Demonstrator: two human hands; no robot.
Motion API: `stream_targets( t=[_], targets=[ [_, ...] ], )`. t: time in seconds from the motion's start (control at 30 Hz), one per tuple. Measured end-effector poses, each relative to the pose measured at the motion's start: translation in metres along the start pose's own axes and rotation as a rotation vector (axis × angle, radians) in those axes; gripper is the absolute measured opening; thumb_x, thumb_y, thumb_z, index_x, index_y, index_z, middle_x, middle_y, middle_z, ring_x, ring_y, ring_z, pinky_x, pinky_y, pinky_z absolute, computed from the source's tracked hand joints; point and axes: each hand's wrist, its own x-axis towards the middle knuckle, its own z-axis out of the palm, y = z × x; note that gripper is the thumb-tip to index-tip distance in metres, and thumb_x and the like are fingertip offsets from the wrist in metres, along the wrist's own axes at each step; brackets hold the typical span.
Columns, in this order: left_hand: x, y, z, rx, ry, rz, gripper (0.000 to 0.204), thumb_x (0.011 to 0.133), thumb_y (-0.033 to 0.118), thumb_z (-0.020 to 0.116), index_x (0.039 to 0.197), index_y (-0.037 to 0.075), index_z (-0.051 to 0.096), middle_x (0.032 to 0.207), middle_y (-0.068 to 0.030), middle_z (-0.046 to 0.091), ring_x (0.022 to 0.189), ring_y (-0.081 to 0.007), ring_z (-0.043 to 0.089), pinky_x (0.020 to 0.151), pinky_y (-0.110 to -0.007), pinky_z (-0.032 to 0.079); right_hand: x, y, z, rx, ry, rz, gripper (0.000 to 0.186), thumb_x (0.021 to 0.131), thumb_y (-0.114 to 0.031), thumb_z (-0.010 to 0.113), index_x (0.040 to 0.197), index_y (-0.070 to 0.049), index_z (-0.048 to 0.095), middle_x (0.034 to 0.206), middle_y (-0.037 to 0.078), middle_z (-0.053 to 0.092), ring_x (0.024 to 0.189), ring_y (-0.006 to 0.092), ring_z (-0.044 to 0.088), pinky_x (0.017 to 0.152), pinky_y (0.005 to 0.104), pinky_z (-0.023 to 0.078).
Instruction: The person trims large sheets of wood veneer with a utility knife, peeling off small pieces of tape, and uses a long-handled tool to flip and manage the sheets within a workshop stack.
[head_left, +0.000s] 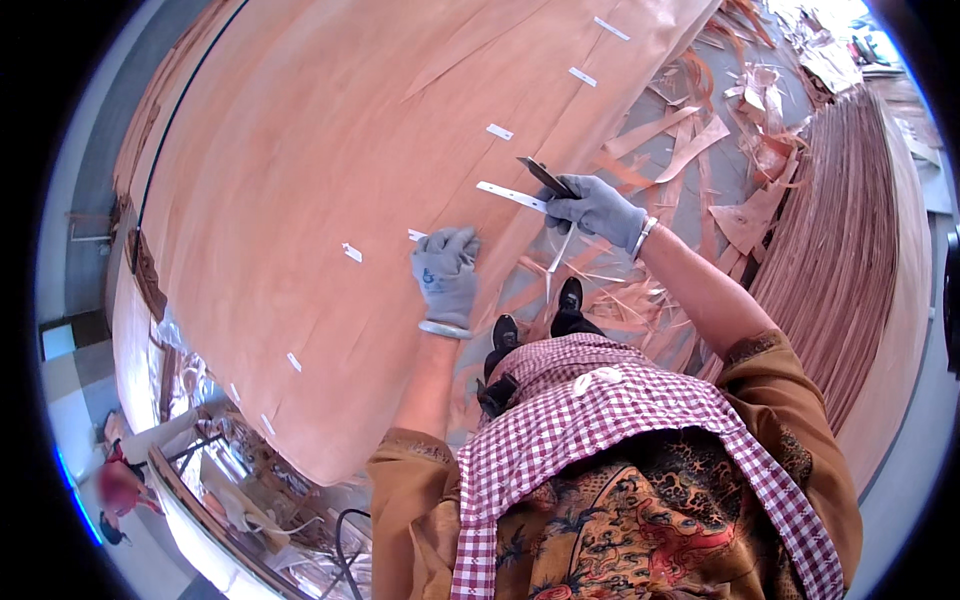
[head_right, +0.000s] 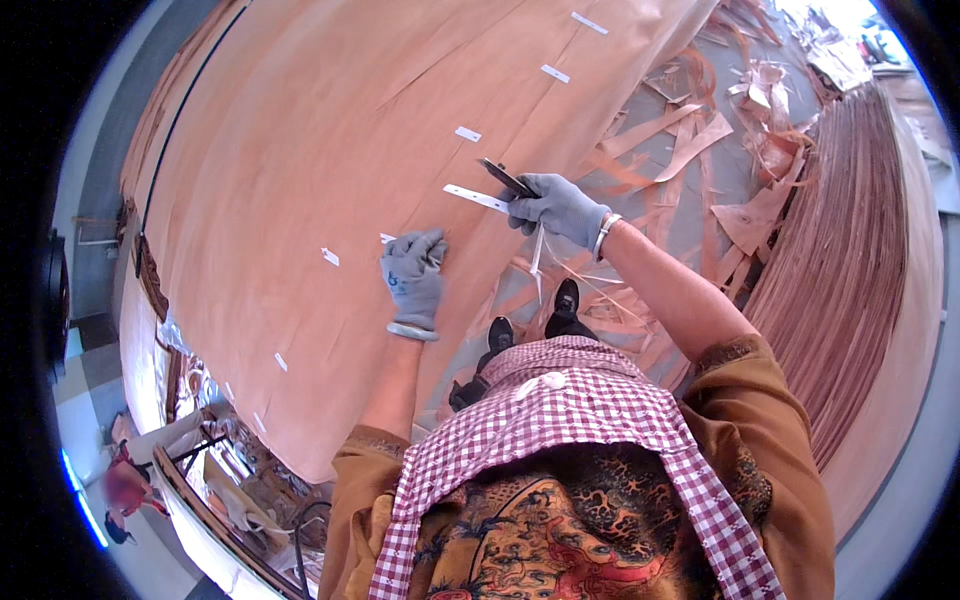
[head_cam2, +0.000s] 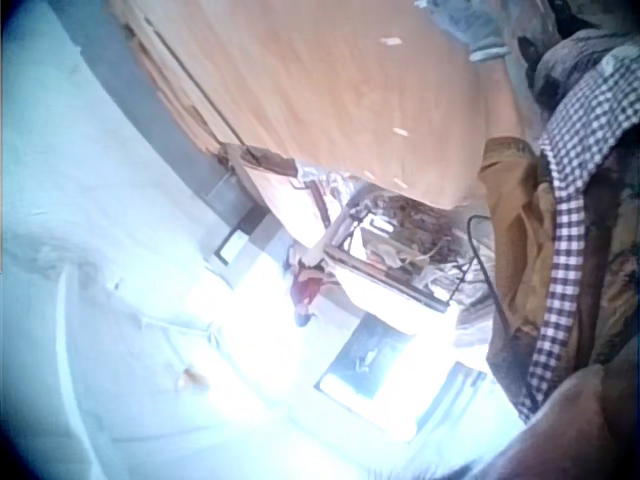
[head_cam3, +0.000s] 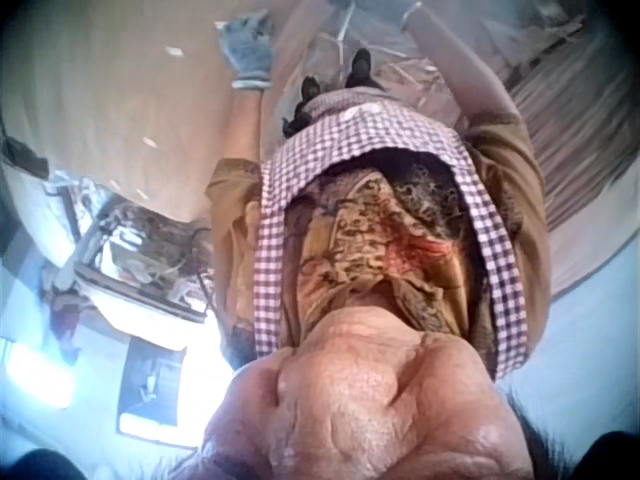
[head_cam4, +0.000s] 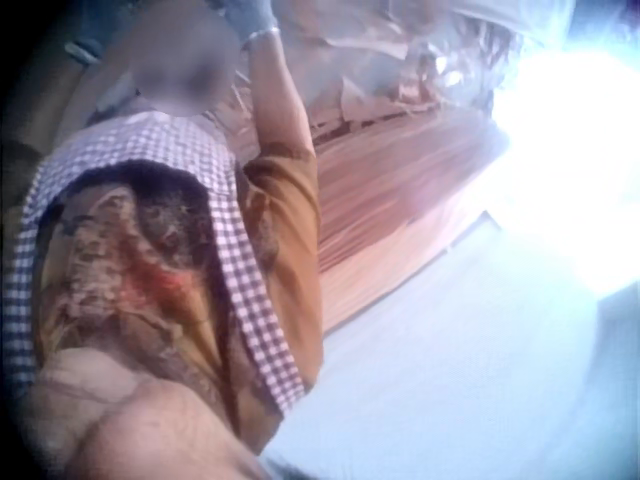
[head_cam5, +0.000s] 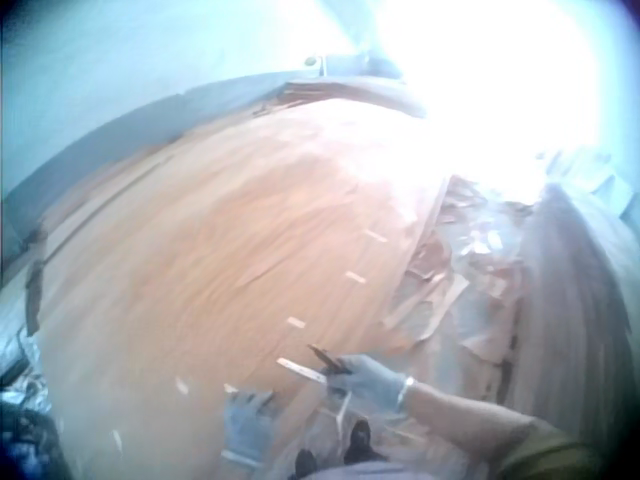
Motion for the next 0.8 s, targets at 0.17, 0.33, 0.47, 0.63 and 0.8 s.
stream_targets(
  t=[0.17,0.33,0.47,0.63,0.8],
  targets=[
    [0.002,0.004,0.002,0.095,-0.022,0.076,0.028,0.074,0.012,0.068,0.102,0.014,0.066,0.098,-0.0037,0.062,0.087,-0.0256,0.057,0.07,-0.04,0.041,0.021,-0.006,-0.019,-0.098,-0.11,0.032,0.028,0.086,-0.006,0.055,0.113,-0.002,0.06,0.075,0.0,0.058,0.066,0.0066,0.054,0.061,0.0217,0.046],
    [0.017,0.033,0.003,0.451,-0.262,0.212,0.054,0.079,0.008,0.057,0.133,0.014,0.049,0.124,-0.0054,0.053,0.088,-0.0238,0.056,0.071,-0.038,0.044,0.032,-0.008,-0.034,-0.369,-0.132,0.064,0.032,0.082,-0.006,0.054,0.113,-0.007,0.061,0.074,0.0,0.056,0.065,0.0066,0.053,0.061,0.0228,0.046],
    [0.037,0.057,0.002,0.677,-0.602,0.131,0.066,0.076,0.005,0.055,0.139,0.015,0.041,0.131,-0.0039,0.048,0.083,-0.022,0.055,0.067,-0.037,0.045,0.036,0.0,-0.031,-0.491,-0.069,-0.056,0.028,0.081,-0.008,0.055,0.109,-0.005,0.059,0.074,0.004,0.058,0.066,0.0095,0.055,0.061,0.0269,0.047],
    [0.04,0.062,0.002,0.71,-0.584,0.101,0.066,0.079,0.011,0.058,0.14,0.023,0.038,0.121,-0.0011,0.049,0.081,-0.0197,0.055,0.061,-0.037,0.046,0.035,0.003,-0.033,-0.787,0.052,-0.109,0.023,0.081,-0.011,0.06,0.1,0.001,0.053,0.076,0.011,0.062,0.066,0.0132,0.059,0.061,0.0305,0.048],
    [0.047,0.068,0.003,0.735,-0.578,0.088,0.061,0.082,0.013,0.056,0.139,0.026,0.038,0.115,-0.0007,0.051,0.082,-0.0199,0.057,0.058,-0.037,0.047,0.035,0.025,-0.046,-0.428,-0.015,-0.084,0.021,0.083,-0.015,0.064,0.092,0.0,0.053,0.072,0.009,0.062,0.059,0.0125,0.058,0.054,0.0287,0.048]
  ],
)
